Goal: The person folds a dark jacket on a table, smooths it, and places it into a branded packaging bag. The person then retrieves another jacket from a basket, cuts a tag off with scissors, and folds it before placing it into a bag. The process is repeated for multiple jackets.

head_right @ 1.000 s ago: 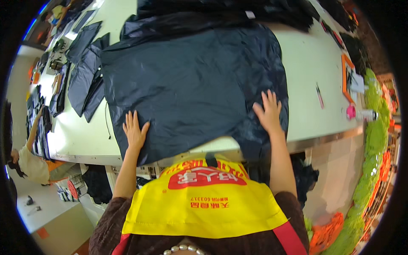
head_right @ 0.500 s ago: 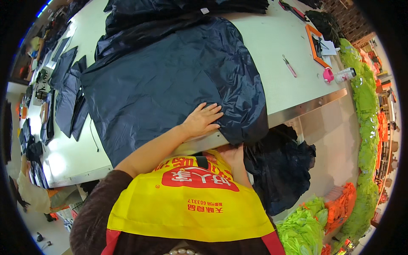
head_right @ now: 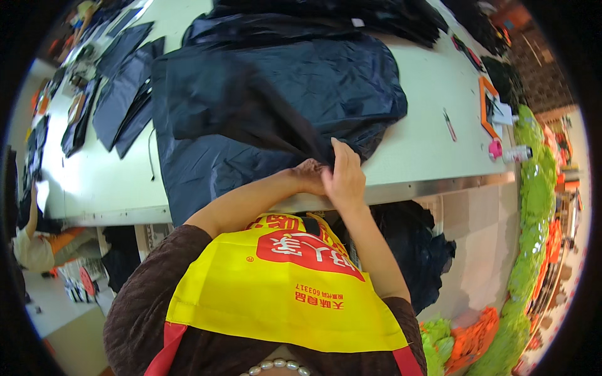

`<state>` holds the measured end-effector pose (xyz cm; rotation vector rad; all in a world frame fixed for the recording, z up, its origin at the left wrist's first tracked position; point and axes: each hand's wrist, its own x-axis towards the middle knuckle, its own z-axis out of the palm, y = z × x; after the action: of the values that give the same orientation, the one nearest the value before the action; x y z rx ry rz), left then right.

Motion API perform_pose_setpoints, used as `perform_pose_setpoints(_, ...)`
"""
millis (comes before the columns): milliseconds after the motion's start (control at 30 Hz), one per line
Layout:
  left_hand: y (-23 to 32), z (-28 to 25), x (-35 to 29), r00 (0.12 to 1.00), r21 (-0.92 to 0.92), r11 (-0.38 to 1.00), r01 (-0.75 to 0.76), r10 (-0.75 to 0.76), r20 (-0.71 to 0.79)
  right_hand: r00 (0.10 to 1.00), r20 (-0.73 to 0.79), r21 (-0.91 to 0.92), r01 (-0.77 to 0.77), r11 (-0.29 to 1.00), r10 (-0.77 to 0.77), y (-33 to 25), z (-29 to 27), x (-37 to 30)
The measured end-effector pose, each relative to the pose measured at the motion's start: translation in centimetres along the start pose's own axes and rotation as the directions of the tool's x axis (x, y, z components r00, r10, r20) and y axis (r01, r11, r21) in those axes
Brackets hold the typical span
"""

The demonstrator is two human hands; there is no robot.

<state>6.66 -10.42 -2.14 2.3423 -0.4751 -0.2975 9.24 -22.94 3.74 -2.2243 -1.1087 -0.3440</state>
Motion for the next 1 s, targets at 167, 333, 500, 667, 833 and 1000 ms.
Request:
perform_pose_setpoints(167,-3.0,1.7,-13.1,0.938,0.349,0.930,0.111,0.018,-0.346,0.968,0.239,-0.166,-0.034,0.985,0.074,6.7,4.3,-2.8)
perform_pose_setpoints(333,-6.0,0.7,-32.3,0.408,0.071,0.574,0.816,-0.483,-0.775,0.917,0.398,-0.071,0.071,0.995,-0.037,6.6,2.8,-4.8)
perform_pose_setpoints(500,-8.4,-4.7,-30.0,-0.105,-0.663,0.563,0.493,-0.718,-0.688,0.904,0.426,0.002,0.049,0.999,-0.046,7.0,2.6,-4.6)
perform_pose_setpoints(667,-7.9,-8.6,-23.7,0.209,-0.908,0.418,-0.041,-0.885,-0.416,0.885,0.464,0.006,0.051,0.999,-0.048,7.2,2.1,-4.3)
perform_pose_setpoints(833,-2.8,-8.0,-31.7,0.020,-0.413,0.895,0.169,-0.422,-0.907,0.863,0.505,-0.161,0.093,0.983,0.001,6.2,1.7,-5.1)
perform_pose_setpoints(1000,-4.3,3.5,-37.3,0.243,-0.320,0.608,0.727,-0.663,-0.708,0.728,0.677,0.134,0.019,0.991,-0.105,8.1,-0.1,-2.7)
